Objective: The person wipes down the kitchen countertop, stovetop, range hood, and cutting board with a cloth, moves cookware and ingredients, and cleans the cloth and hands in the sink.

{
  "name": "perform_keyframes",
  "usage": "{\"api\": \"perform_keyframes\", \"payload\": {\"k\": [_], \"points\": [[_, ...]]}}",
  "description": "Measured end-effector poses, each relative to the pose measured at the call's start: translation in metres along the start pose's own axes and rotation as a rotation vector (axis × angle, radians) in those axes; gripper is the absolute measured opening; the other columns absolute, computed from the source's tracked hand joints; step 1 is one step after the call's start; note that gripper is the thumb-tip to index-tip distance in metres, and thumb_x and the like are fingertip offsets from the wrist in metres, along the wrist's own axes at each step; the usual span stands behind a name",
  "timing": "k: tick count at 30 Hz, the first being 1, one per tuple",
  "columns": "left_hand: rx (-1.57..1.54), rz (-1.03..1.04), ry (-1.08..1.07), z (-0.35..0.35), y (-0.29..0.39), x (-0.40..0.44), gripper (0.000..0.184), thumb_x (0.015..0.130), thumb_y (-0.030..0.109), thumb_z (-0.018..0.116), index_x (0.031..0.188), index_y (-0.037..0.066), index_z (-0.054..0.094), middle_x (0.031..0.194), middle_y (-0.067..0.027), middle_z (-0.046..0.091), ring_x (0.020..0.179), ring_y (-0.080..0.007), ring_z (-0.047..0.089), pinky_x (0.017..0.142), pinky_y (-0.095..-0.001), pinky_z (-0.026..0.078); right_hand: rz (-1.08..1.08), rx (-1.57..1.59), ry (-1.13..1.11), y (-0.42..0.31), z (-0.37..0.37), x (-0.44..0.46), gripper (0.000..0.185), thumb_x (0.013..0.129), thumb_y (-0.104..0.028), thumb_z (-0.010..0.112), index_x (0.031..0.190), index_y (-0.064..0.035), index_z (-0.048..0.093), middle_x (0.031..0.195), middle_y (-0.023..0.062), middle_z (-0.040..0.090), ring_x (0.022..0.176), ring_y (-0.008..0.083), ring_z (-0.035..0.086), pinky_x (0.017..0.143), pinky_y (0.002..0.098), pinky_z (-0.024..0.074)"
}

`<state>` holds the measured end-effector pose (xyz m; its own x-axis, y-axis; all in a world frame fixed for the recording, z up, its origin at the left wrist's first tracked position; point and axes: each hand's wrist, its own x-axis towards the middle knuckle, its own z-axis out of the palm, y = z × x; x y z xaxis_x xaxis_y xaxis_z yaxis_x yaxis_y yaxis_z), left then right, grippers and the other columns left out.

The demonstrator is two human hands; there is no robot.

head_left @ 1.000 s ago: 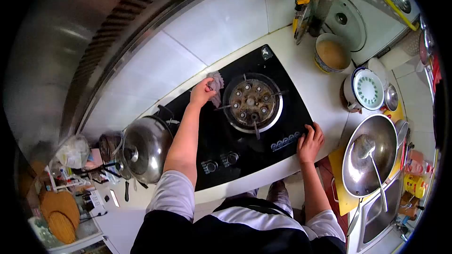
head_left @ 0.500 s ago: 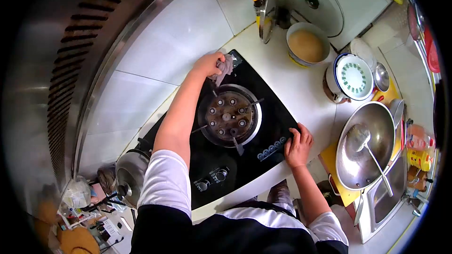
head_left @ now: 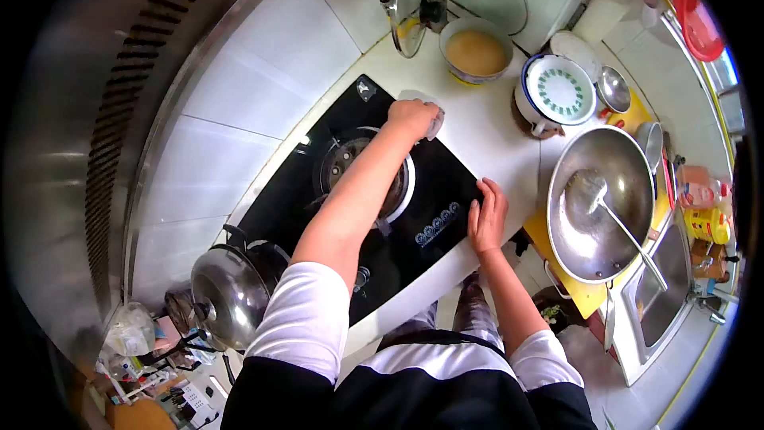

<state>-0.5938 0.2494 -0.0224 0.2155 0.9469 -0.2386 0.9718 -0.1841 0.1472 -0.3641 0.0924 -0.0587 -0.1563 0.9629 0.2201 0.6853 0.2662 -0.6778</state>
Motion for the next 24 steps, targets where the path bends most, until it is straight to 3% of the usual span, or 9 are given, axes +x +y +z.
{"api": "perform_keyframes", "payload": {"k": [5, 7, 9, 13, 16, 17, 18, 21, 24], "points": [[0.162, 0.184, 0.008, 0.010, 0.067, -0.025, 0.021, 0.084, 0.025, 0.055, 0.097, 0.016, 0.069, 0.093, -0.0092, 0.069, 0.088, -0.0269, 0.067, 0.073, -0.0405, 0.054, 0.047, 0.340, 0.135, 0.017, 0.005, -0.006, 0.036, 0.088, -0.009, 0.049, 0.123, -0.0025, 0.049, 0.126, 0.0190, 0.048, 0.120, 0.0349, 0.045, 0.104, 0.0415, 0.0335], [0.100, 0.238, 0.245, 0.049, 0.090, -0.034, 0.017, 0.082, 0.025, 0.058, 0.091, 0.015, 0.068, 0.087, -0.0098, 0.068, 0.084, -0.0280, 0.067, 0.070, -0.0416, 0.053, 0.120, 0.435, 0.173, 0.027, 0.007, -0.009, 0.040, 0.091, -0.013, 0.048, 0.129, -0.0009, 0.046, 0.129, 0.0187, 0.047, 0.122, 0.0330, 0.044, 0.105, 0.0408, 0.0330], [-0.036, 0.205, 0.198, 0.052, 0.125, -0.059, 0.016, 0.082, 0.024, 0.056, 0.088, 0.012, 0.066, 0.085, -0.0114, 0.067, 0.083, -0.0290, 0.067, 0.070, -0.0440, 0.053, 0.245, 0.602, 0.214, 0.035, 0.012, -0.017, 0.041, 0.093, -0.015, 0.046, 0.132, -0.0017, 0.044, 0.132, 0.0178, 0.045, 0.125, 0.0317, 0.042, 0.108, 0.0389, 0.0300], [-0.087, 0.060, 0.230, 0.089, 0.158, -0.111, 0.022, 0.088, 0.021, 0.050, 0.101, 0.006, 0.057, 0.099, -0.0154, 0.059, 0.082, -0.0314, 0.065, 0.063, -0.0440, 0.053, -0.059, 0.434, 0.089, 0.017, -0.014, -0.036, 0.044, 0.090, -0.016, 0.051, 0.131, -0.0009, 0.046, 0.135, 0.0182, 0.045, 0.127, 0.0349, 0.042, 0.109, 0.0436, 0.0292], [-0.409, 0.042, 0.052, 0.062, 0.148, -0.151, 0.033, 0.083, 0.021, 0.058, 0.115, 0.014, 0.054, 0.111, -0.0139, 0.058, 0.100, -0.0351, 0.060, 0.080, -0.0457, 0.050, -0.149, 0.243, -0.054, 0.018, -0.014, -0.040, 0.049, 0.085, -0.017, 0.058, 0.131, -0.0034, 0.046, 0.137, 0.0183, 0.044, 0.128, 0.0369, 0.040, 0.109, 0.0461, 0.0292], [-0.591, 0.213, 0.010, 0.043, 0.139, -0.165, 0.034, 0.077, 0.020, 0.064, 0.110, 0.014, 0.058, 0.111, -0.0137, 0.058, 0.101, -0.0349, 0.059, 0.083, -0.0458, 0.049, -0.152, 0.114, -0.094, 0.018, -0.012, -0.039, 0.051, 0.083, -0.017, 0.061, 0.131, -0.0040, 0.047, 0.137, 0.0186, 0.044, 0.127, 0.0382, 0.039, 0.108, 0.0470, 0.0293], [-0.496, 0.174, -0.131, 0.032, 0.132, -0.181, 0.028, 0.076, 0.017, 0.063, 0.104, 0.013, 0.062, 0.107, -0.0129, 0.058, 0.100, -0.0333, 0.058, 0.082, -0.0447, 0.048, -0.174, 0.072, -0.119, 0.021, -0.009, -0.038, 0.054, 0.080, -0.019, 0.065, 0.129, -0.0050, 0.049, 0.137, 0.0193, 0.043, 0.128, 0.0398, 0.038, 0.108, 0.0486, 0.0289], [-0.515, 0.125, 0.372, -0.028, 0.124, -0.258, 0.024, 0.075, 0.014, 0.066, 0.097, 0.008, 0.063, 0.095, -0.0118, 0.060, 0.090, -0.0317, 0.061, 0.076, -0.0414, 0.049, -0.199, -0.029, -0.192, 0.019, -0.007, -0.026, 0.059, 0.071, -0.023, 0.074, 0.125, -0.0096, 0.053, 0.136, 0.0220, 0.039, 0.128, 0.0436, 0.034, 0.107, 0.0535, 0.0284], [-0.431, -0.298, 0.681, -0.121, 0.121, -0.339, 0.017, 0.084, 0.022, 0.063, 0.096, 0.012, 0.067, 0.089, -0.0081, 0.064, 0.084, -0.0275, 0.064, 0.071, -0.0389, 0.051, -0.346, -0.096, -0.254, 0.018, -0.011, -0.022, 0.052, 0.064, -0.024, 0.077, 0.112, -0.0123, 0.060, 0.130, 0.0246, 0.041, 0.124, 0.0467, 0.034, 0.104, 0.0549, 0.0313]]}}
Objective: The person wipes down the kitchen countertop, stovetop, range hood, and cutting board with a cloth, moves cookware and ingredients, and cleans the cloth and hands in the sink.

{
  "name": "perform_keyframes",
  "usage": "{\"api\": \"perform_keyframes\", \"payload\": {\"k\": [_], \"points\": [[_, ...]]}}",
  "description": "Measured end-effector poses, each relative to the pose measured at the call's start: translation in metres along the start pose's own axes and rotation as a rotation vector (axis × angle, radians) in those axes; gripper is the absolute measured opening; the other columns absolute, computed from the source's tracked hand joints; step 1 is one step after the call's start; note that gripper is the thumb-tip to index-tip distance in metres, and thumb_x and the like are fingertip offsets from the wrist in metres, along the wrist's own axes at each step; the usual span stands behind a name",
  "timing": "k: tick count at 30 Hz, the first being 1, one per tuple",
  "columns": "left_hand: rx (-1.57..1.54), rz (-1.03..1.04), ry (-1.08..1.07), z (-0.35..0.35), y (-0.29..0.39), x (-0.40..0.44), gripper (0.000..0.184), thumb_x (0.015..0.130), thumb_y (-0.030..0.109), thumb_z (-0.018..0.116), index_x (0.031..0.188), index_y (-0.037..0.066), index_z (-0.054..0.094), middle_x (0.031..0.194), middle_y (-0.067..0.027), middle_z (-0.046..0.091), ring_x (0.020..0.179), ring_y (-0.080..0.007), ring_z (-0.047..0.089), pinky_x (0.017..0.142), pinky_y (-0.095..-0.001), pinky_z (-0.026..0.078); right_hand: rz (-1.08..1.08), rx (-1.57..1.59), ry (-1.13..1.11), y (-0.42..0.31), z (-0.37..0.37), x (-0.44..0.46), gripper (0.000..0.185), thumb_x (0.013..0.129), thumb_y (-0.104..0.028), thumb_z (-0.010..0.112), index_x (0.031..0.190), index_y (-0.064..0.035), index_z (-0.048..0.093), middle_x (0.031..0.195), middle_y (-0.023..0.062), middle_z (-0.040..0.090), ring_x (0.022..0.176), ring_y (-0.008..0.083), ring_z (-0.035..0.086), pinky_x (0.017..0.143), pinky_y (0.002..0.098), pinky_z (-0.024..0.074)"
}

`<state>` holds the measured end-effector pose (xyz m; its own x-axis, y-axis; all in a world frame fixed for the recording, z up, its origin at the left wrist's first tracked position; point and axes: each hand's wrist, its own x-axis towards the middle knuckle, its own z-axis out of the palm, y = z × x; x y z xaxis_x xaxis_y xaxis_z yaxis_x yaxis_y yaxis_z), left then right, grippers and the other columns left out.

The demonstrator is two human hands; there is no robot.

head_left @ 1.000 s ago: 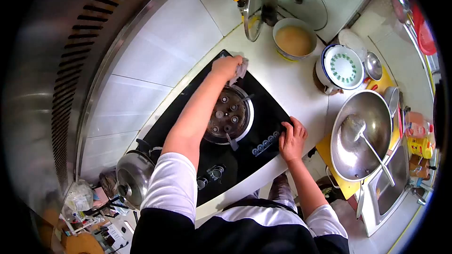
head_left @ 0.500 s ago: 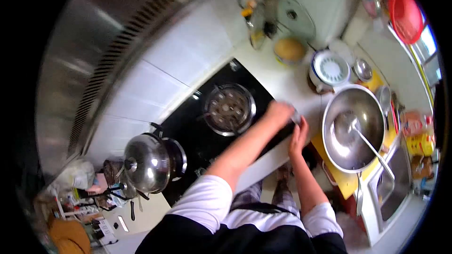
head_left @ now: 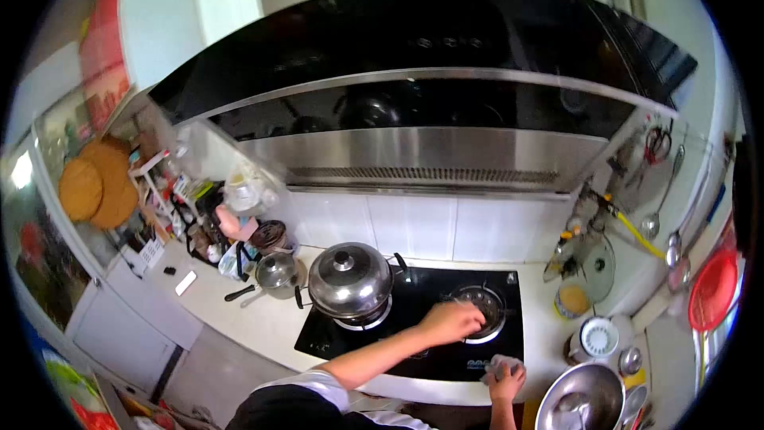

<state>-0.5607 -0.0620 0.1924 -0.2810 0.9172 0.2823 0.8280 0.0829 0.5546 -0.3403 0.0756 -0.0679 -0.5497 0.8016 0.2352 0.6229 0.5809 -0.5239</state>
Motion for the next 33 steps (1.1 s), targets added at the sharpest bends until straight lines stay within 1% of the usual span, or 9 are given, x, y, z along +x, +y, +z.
{"api": "perform_keyframes", "payload": {"k": [5, 8, 11, 14, 18, 22, 24, 28, 33], "points": [[0.321, 0.155, 1.034, -0.180, 0.031, -0.024, 0.007, 0.077, 0.010, 0.068, 0.084, 0.009, 0.065, 0.092, -0.0099, 0.062, 0.085, -0.0294, 0.060, 0.074, -0.0383, 0.048, -0.268, -0.053, 0.026, -0.001, -0.004, -0.010, 0.040, 0.057, -0.015, 0.078, 0.094, -0.0089, 0.062, 0.105, 0.0167, 0.053, 0.099, 0.0355, 0.053, 0.086, 0.0465, 0.0461], [0.755, 0.270, 1.319, -0.263, 0.066, -0.041, 0.013, 0.070, 0.005, 0.069, 0.082, 0.011, 0.064, 0.120, -0.0127, 0.055, 0.109, -0.0331, 0.050, 0.090, -0.0413, 0.040, -0.302, -0.079, -0.235, -0.005, 0.007, -0.017, 0.043, 0.080, -0.042, 0.067, 0.108, -0.0104, 0.063, 0.112, 0.0157, 0.056, 0.105, 0.0364, 0.051, 0.093, 0.0522, 0.0401], [0.921, 0.273, 1.326, -0.302, 0.083, -0.044, 0.017, 0.068, 0.006, 0.070, 0.082, 0.011, 0.063, 0.135, -0.0149, 0.047, 0.121, -0.0360, 0.042, 0.098, -0.0420, 0.034, -0.515, -0.009, -0.441, 0.036, 0.068, -0.009, 0.020, 0.082, -0.021, 0.065, 0.092, -0.0032, 0.062, 0.094, 0.0165, 0.063, 0.091, 0.0347, 0.062, 0.082, 0.0509, 0.0505], [0.997, 0.274, 1.255, -0.321, 0.084, -0.039, 0.019, 0.067, 0.007, 0.072, 0.083, 0.011, 0.062, 0.142, -0.0155, 0.041, 0.127, -0.0371, 0.036, 0.102, -0.0424, 0.031, 0.096, 1.140, -0.840, -0.014, 0.051, -0.011, 0.017, 0.083, 0.006, 0.056, 0.099, 0.0036, 0.051, 0.098, 0.0228, 0.063, 0.080, 0.0311, 0.069, 0.066, 0.0389, 0.0610], [1.052, 0.268, 1.206, -0.335, 0.081, -0.031, 0.021, 0.066, 0.009, 0.073, 0.082, 0.011, 0.061, 0.146, -0.0144, 0.036, 0.129, -0.0369, 0.034, 0.100, -0.0461, 0.031, -0.294, 0.861, -0.744, 0.005, 0.115, 0.003, 0.022, 0.084, 0.003, 0.059, 0.103, 0.0034, 0.048, 0.095, 0.0203, 0.064, 0.081, 0.0332, 0.069, 0.068, 0.0428, 0.0608], [1.096, 0.252, 1.179, -0.343, 0.076, -0.024, 0.022, 0.064, 0.010, 0.074, 0.081, 0.010, 0.060, 0.146, -0.0151, 0.035, 0.129, -0.0367, 0.034, 0.097, -0.0479, 0.033, -0.011, 1.187, -0.893, -0.010, 0.109, -0.002, 0.025, 0.083, 0.002, 0.060, 0.106, 0.0013, 0.049, 0.096, 0.0183, 0.064, 0.085, 0.0328, 0.068, 0.068, 0.0423, 0.0601], [1.109, 0.243, 1.159, -0.343, 0.074, -0.022, 0.022, 0.064, 0.011, 0.075, 0.081, 0.009, 0.060, 0.146, -0.0153, 0.035, 0.130, -0.0365, 0.033, 0.097, -0.0482, 0.033, -0.404, 0.712, -0.682, -0.006, 0.110, 0.001, 0.029, 0.083, 0.000, 0.062, 0.110, -0.0061, 0.053, 0.098, 0.0122, 0.066, 0.095, 0.0338, 0.066, 0.071, 0.0427, 0.0585], [1.156, 0.162, 1.125, -0.339, 0.075, -0.023, 0.025, 0.063, 0.012, 0.076, 0.084, 0.009, 0.062, 0.146, -0.0163, 0.035, 0.131, -0.0369, 0.031, 0.101, -0.0487, 0.031, -0.018, 1.007, -0.624, -0.058, 0.036, -0.014, 0.027, 0.070, -0.003, 0.070, 0.096, -0.0038, 0.060, 0.085, 0.0025, 0.063, 0.076, 0.0094, 0.059, 0.071, 0.0251, 0.0487], [1.078, 0.256, 1.245, -0.325, 0.081, -0.033, 0.028, 0.065, 0.010, 0.073, 0.092, 0.009, 0.065, 0.144, -0.0166, 0.036, 0.132, -0.0379, 0.032, 0.104, -0.0438, 0.030, 0.288, 1.255, -0.645, -0.095, -0.017, -0.009, 0.019, 0.081, -0.003, 0.062, 0.099, -0.0041, 0.059, 0.091, 0.0027, 0.062, 0.082, 0.0125, 0.060, 0.073, 0.0277, 0.0498]]}}
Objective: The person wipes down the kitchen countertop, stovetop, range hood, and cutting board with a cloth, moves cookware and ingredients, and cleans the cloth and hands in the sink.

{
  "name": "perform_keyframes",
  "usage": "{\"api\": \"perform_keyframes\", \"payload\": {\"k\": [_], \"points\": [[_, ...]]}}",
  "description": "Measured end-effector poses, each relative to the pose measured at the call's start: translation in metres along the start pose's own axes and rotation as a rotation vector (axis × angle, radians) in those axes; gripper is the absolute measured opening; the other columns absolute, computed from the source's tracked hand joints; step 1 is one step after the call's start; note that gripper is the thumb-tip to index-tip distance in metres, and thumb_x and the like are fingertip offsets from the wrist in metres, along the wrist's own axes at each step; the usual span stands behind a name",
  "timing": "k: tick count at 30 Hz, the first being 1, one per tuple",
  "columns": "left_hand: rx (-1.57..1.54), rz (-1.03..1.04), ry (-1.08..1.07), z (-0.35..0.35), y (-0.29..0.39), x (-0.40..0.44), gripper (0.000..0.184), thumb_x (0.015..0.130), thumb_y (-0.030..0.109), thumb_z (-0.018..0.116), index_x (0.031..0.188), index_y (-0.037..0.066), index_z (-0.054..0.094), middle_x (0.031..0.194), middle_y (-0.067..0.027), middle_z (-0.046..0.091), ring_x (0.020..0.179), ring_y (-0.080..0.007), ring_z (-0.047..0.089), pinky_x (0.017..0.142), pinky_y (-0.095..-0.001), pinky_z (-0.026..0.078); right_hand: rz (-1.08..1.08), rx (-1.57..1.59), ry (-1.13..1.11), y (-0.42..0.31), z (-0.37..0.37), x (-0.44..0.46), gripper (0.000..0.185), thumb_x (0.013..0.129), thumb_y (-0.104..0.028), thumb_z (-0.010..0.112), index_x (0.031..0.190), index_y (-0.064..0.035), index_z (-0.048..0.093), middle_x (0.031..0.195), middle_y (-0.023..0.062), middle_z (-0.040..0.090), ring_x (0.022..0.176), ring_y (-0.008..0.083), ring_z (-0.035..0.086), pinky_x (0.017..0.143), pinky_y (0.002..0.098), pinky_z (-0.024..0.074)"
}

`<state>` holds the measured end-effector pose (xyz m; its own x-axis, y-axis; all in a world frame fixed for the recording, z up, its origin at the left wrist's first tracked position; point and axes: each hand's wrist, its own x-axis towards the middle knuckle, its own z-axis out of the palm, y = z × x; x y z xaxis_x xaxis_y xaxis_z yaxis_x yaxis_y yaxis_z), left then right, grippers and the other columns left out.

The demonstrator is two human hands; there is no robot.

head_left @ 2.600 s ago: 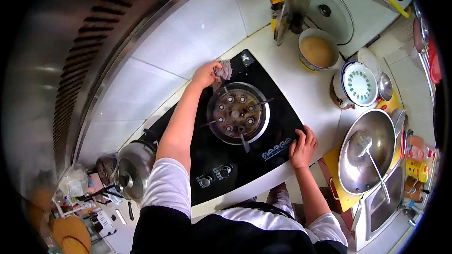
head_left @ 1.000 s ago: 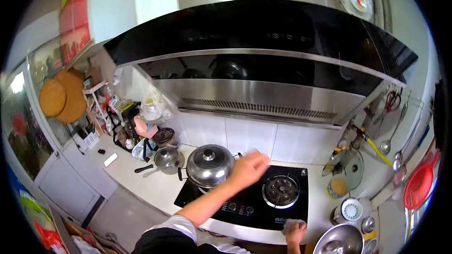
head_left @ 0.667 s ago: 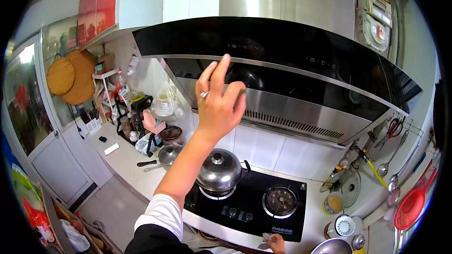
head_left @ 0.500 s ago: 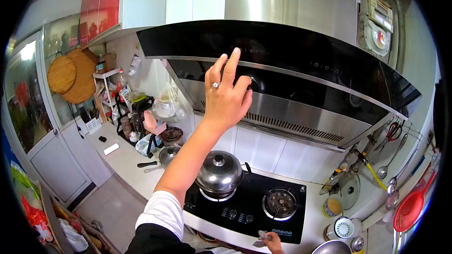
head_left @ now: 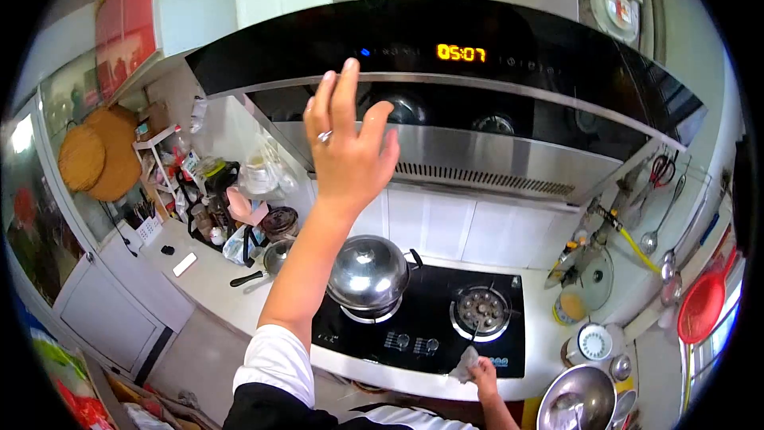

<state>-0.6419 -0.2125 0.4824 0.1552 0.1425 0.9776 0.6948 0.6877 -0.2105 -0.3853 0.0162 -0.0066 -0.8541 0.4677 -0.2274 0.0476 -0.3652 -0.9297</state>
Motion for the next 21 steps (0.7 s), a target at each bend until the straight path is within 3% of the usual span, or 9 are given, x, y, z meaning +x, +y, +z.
{"api": "perform_keyframes", "payload": {"k": [2, 6, 8, 10, 13, 14, 16, 18, 21], "points": [[-0.091, 0.006, 0.059, -0.009, 0.012, -0.017, 0.025, 0.067, 0.004, 0.068, 0.091, 0.008, 0.065, 0.128, -0.0151, 0.052, 0.118, -0.0361, 0.047, 0.098, -0.0417, 0.037, -0.058, 0.010, 0.039, 0.018, -0.011, 0.012, 0.017, 0.088, -0.015, 0.054, 0.101, -0.0042, 0.059, 0.095, 0.0043, 0.062, 0.087, 0.0136, 0.060, 0.078, 0.0298, 0.0496], [-0.764, -0.233, -0.455, -0.008, 0.077, -0.115, 0.024, 0.071, 0.007, 0.068, 0.095, 0.007, 0.064, 0.102, -0.0137, 0.062, 0.097, -0.0326, 0.058, 0.091, -0.0415, 0.043, -0.035, 0.208, 0.127, 0.018, -0.003, 0.016, 0.035, 0.095, -0.038, 0.048, 0.109, -0.0065, 0.059, 0.098, 0.0068, 0.063, 0.088, 0.0197, 0.062, 0.081, 0.0334, 0.0499], [-0.999, -0.347, -0.948, -0.006, 0.126, -0.181, 0.034, 0.074, 0.018, 0.072, 0.104, 0.006, 0.061, 0.108, -0.0134, 0.058, 0.096, -0.0329, 0.058, 0.085, -0.0417, 0.046, 0.091, 0.411, -0.013, -0.008, 0.013, 0.007, 0.040, 0.098, -0.038, 0.045, 0.118, -0.0052, 0.056, 0.106, 0.0093, 0.063, 0.095, 0.0211, 0.063, 0.086, 0.0338, 0.0493], [-1.114, -0.357, -1.068, -0.005, 0.168, -0.264, 0.056, 0.076, 0.029, 0.075, 0.123, 0.006, 0.053, 0.113, -0.0163, 0.055, 0.100, -0.0326, 0.057, 0.088, -0.0413, 0.046, 0.131, 0.559, -0.038, -0.044, 0.039, -0.013, 0.039, 0.097, -0.034, 0.048, 0.121, -0.0042, 0.054, 0.112, 0.0093, 0.062, 0.103, 0.0206, 0.061, 0.088, 0.0359, 0.0484], [-1.246, -0.963, -1.427, -0.020, 0.212, -0.359, 0.070, 0.080, 0.030, 0.076, 0.136, 0.007, 0.042, 0.119, -0.0155, 0.053, 0.112, -0.0220, 0.051, 0.087, -0.0339, 0.047, 0.113, 0.389, -0.115, -0.048, 0.039, -0.021, 0.037, 0.096, -0.031, 0.052, 0.121, -0.0042, 0.056, 0.114, 0.0086, 0.061, 0.103, 0.0199, 0.060, 0.091, 0.0336, 0.0453], [-1.294, -0.928, -1.387, -0.022, 0.219, -0.382, 0.066, 0.080, 0.026, 0.076, 0.134, 0.005, 0.043, 0.116, -0.0113, 0.054, 0.105, -0.0176, 0.053, 0.083, -0.0300, 0.048, 0.136, 0.301, -0.116, -0.048, 0.037, -0.021, 0.036, 0.095, -0.030, 0.053, 0.120, -0.0043, 0.057, 0.114, 0.0086, 0.061, 0.103, 0.0197, 0.060, 0.093, 0.0325, 0.0441], [-1.531, -1.301, -1.478, -0.028, 0.226, -0.398, 0.062, 0.079, 0.030, 0.076, 0.126, 0.001, 0.049, 0.104, -0.0113, 0.061, 0.091, -0.0160, 0.060, 0.080, -0.0290, 0.049, 0.006, -0.195, 0.136, -0.023, 0.028, -0.007, 0.028, 0.094, -0.027, 0.058, 0.107, -0.0038, 0.066, 0.106, 0.0051, 0.064, 0.099, 0.0139, 0.057, 0.092, 0.0275, 0.0409], [-1.484, -1.183, -1.630, -0.025, 0.223, -0.409, 0.055, 0.079, 0.029, 0.076, 0.120, 0.001, 0.054, 0.097, -0.0084, 0.063, 0.087, -0.0136, 0.059, 0.077, -0.0276, 0.048, -0.075, -0.440, 0.079, -0.015, 0.010, -0.003, 0.028, 0.094, -0.027, 0.059, 0.106, -0.0034, 0.067, 0.106, 0.0050, 0.064, 0.095, 0.0136, 0.057, 0.090, 0.0270, 0.0412], [-1.516, -1.073, -1.696, -0.023, 0.215, -0.373, 0.036, 0.078, 0.027, 0.077, 0.100, 0.001, 0.065, 0.081, -0.0025, 0.064, 0.074, -0.0095, 0.057, 0.067, -0.0257, 0.045, 0.019, 0.049, 0.159, -0.057, 0.036, -0.020, 0.025, 0.094, -0.030, 0.059, 0.094, -0.0059, 0.068, 0.081, 0.0002, 0.063, 0.071, 0.0086, 0.054, 0.065, 0.0247, 0.0429]]}}
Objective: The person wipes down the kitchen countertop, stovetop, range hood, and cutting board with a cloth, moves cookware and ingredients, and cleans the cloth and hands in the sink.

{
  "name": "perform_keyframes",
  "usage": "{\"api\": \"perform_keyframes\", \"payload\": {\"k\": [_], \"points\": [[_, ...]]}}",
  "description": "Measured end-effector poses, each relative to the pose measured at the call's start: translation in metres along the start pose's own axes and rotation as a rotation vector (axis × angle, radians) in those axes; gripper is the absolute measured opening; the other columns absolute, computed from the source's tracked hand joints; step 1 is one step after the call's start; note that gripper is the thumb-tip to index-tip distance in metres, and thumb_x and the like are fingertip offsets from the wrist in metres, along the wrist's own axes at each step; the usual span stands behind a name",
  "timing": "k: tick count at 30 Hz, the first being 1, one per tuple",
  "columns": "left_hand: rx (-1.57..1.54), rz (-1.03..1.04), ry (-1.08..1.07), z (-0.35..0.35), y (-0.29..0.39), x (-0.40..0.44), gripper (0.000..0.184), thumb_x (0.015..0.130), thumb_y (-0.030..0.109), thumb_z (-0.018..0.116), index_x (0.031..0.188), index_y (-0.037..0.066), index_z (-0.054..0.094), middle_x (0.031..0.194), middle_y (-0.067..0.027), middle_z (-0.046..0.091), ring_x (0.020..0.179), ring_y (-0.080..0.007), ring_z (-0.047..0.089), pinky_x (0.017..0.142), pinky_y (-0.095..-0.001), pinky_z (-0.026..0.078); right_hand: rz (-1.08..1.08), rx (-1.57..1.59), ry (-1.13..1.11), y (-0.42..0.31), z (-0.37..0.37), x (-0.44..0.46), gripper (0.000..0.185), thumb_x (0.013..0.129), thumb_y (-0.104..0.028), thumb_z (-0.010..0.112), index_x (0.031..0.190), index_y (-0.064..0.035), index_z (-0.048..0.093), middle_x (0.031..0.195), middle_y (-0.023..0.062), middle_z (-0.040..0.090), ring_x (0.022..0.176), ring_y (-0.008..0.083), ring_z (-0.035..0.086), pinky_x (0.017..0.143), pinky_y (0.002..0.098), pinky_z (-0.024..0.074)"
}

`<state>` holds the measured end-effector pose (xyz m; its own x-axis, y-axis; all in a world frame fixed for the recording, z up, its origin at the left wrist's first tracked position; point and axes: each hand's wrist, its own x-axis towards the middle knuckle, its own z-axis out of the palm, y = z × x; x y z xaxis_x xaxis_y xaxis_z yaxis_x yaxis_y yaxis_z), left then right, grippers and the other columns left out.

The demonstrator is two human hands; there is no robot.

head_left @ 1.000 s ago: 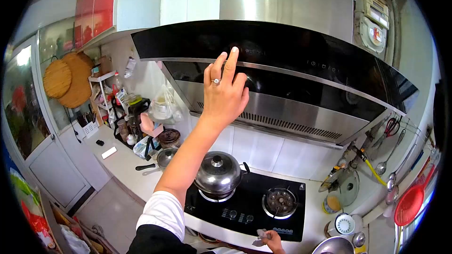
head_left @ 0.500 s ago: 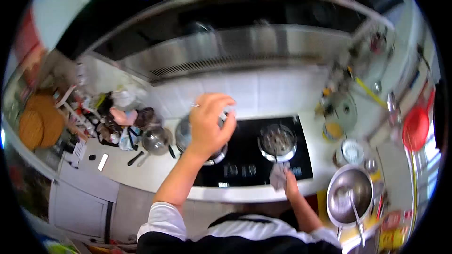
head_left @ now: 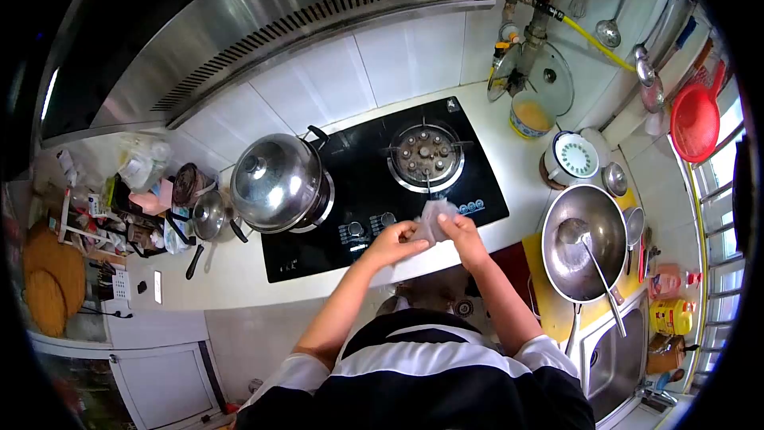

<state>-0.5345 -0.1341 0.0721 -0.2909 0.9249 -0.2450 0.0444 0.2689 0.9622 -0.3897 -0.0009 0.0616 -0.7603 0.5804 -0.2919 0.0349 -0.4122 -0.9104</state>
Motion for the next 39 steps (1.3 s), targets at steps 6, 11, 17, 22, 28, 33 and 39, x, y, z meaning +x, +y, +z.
{"api": "perform_keyframes", "payload": {"k": [6, 11, 17, 22, 28, 33, 39], "points": [[0.270, -0.083, -0.041, -0.028, 0.009, -0.007, 0.032, 0.078, 0.031, 0.075, 0.088, 0.003, 0.067, 0.074, -0.0067, 0.066, 0.069, -0.0104, 0.060, 0.065, -0.0267, 0.047, -0.103, 0.142, 0.020, -0.006, -0.010, 0.012, 0.023, 0.096, -0.021, 0.055, 0.110, -0.0069, 0.066, 0.084, -0.0030, 0.062, 0.063, 0.0043, 0.047, 0.056, 0.0209, 0.0355], [-0.460, -0.168, 0.363, -0.033, -0.005, -0.010, 0.013, 0.091, 0.010, 0.058, 0.103, 0.004, 0.062, 0.089, -0.0022, 0.066, 0.080, -0.0101, 0.061, 0.073, -0.0260, 0.049, -0.319, -0.063, -0.139, -0.013, 0.006, 0.010, 0.025, 0.083, 0.008, 0.055, 0.102, -0.0032, 0.068, 0.106, 0.0029, 0.060, 0.097, 0.0143, 0.058, 0.087, 0.0281, 0.0465], [-0.149, 0.193, 0.907, -0.076, -0.014, 0.018, 0.029, 0.083, -0.004, 0.050, 0.109, 0.004, 0.061, 0.102, -0.0072, 0.062, 0.092, -0.0153, 0.059, 0.083, -0.0289, 0.047, -0.453, -0.823, -0.255, -0.010, 0.021, 0.015, 0.044, 0.071, 0.008, 0.059, 0.107, -0.0151, 0.069, 0.124, 0.0149, 0.052, 0.115, 0.0326, 0.051, 0.097, 0.0373, 0.0436], [0.920, -0.174, 0.502, -0.105, -0.107, 0.072, 0.039, 0.087, 0.024, 0.057, 0.121, 0.005, 0.058, 0.134, -0.0196, 0.043, 0.124, -0.0393, 0.042, 0.103, -0.0453, 0.037, -0.384, -1.104, 0.227, 0.036, -0.054, 0.036, 0.039, 0.070, 0.000, 0.067, 0.108, -0.0104, 0.066, 0.122, 0.0166, 0.053, 0.113, 0.0350, 0.050, 0.099, 0.0411, 0.0405], [1.131, -0.134, 0.513, -0.117, -0.104, 0.115, 0.047, 0.090, 0.030, 0.055, 0.132, 0.010, 0.048, 0.144, -0.0166, 0.034, 0.133, -0.0394, 0.032, 0.106, -0.0499, 0.033, -0.302, -1.250, 0.607, 0.064, -0.111, 0.052, 0.040, 0.084, -0.010, 0.061, 0.122, -0.0043, 0.054, 0.135, 0.0217, 0.041, 0.125, 0.0399, 0.038, 0.106, 0.0473, 0.0312], [0.985, -0.021, 0.723, -0.169, -0.102, 0.193, 0.033, 0.084, 0.027, 0.064, 0.112, 0.010, 0.063, 0.129, -0.0149, 0.047, 0.121, -0.0388, 0.043, 0.098, -0.0459, 0.041, -0.327, -1.349, 0.674, 0.072, -0.102, 0.062, 0.043, 0.084, -0.010, 0.058, 0.126, -0.0047, 0.049, 0.139, 0.0196, 0.038, 0.128, 0.0393, 0.035, 0.108, 0.0493, 0.0268], [0.983, -0.159, 0.921, -0.211, -0.109, 0.254, 0.027, 0.075, 0.035, 0.074, 0.083, 0.011, 0.064, 0.116, -0.0128, 0.053, 0.115, -0.0363, 0.046, 0.098, -0.0453, 0.039, -0.250, -1.433, 0.683, 0.069, -0.097, 0.063, 0.046, 0.082, -0.010, 0.057, 0.127, -0.0054, 0.048, 0.142, 0.0191, 0.035, 0.131, 0.0389, 0.032, 0.110, 0.0510, 0.0237]]}}
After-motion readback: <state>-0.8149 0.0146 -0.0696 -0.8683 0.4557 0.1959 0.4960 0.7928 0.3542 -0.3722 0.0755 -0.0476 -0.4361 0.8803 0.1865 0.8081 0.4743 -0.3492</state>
